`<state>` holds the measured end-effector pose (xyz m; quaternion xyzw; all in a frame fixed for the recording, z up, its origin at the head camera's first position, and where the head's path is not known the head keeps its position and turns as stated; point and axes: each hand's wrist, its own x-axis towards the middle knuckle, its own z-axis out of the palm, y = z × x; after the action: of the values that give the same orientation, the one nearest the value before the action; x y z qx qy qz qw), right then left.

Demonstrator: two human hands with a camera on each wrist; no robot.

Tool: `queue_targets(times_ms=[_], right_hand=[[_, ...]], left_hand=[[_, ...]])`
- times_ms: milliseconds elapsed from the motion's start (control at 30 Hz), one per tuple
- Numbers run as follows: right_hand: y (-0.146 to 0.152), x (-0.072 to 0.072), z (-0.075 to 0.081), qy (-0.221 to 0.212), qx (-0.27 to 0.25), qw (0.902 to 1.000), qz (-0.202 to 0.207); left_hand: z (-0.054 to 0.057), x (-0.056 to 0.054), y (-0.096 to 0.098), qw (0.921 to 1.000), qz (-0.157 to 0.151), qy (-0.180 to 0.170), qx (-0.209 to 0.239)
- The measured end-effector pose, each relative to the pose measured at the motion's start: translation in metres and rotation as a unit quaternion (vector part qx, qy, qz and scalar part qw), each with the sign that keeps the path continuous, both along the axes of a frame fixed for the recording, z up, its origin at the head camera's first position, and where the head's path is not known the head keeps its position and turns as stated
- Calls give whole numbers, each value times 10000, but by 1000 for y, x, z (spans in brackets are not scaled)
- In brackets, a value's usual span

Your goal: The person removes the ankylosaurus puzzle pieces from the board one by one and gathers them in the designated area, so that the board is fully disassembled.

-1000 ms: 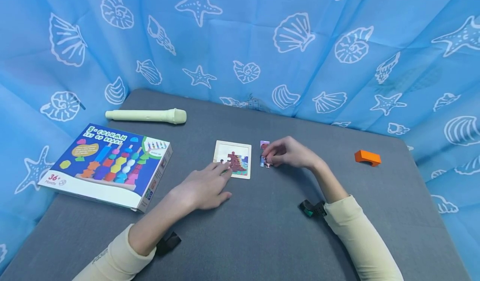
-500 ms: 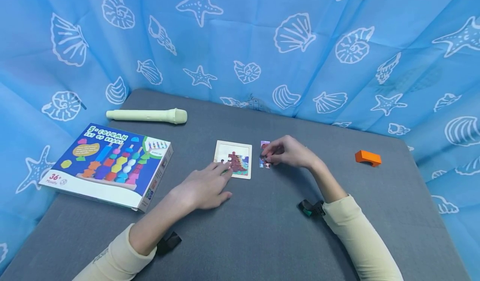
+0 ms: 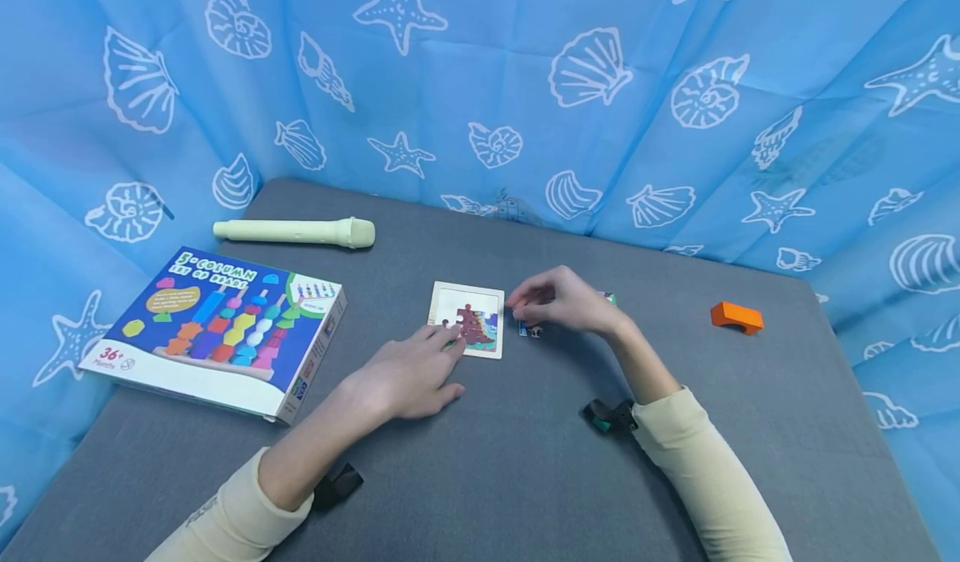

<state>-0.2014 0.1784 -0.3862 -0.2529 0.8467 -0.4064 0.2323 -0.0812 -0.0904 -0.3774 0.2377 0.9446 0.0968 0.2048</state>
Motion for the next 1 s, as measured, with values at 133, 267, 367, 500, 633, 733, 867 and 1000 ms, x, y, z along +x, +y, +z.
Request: queue_targets(times_ms=[133, 267, 367, 500, 633, 733, 867, 1000], right_hand=[[-10, -1, -1, -71, -171, 9997, 143], [-22, -2, -2, -197, -320, 9989, 289], [-31, -4, -3, -365, -328, 9984, 289], [-44, -7, -5, -508, -231, 9982, 235], [-53, -8, -5, -439, -28, 9987, 267], [-58, -9, -4, -301, 205, 9989, 282], [-65, -9, -3, -156, 447, 9984, 298], [-70, -9, -3, -168, 557, 9979, 297]], left_hand=[[0, -1, 0, 10000, 5, -22, -22], [0, -2, 0, 10000, 1, -54, 14], [0, -2, -1, 10000, -2, -65, 33], [0, -1, -1, 10000, -1, -48, 32], [0, -1, -1, 10000, -24, -2, 39], [0, -1, -2, 10000, -33, -8, 45], [0, -1, -2, 10000, -30, -39, 61], [0, -1, -2, 10000, -23, -37, 76]])
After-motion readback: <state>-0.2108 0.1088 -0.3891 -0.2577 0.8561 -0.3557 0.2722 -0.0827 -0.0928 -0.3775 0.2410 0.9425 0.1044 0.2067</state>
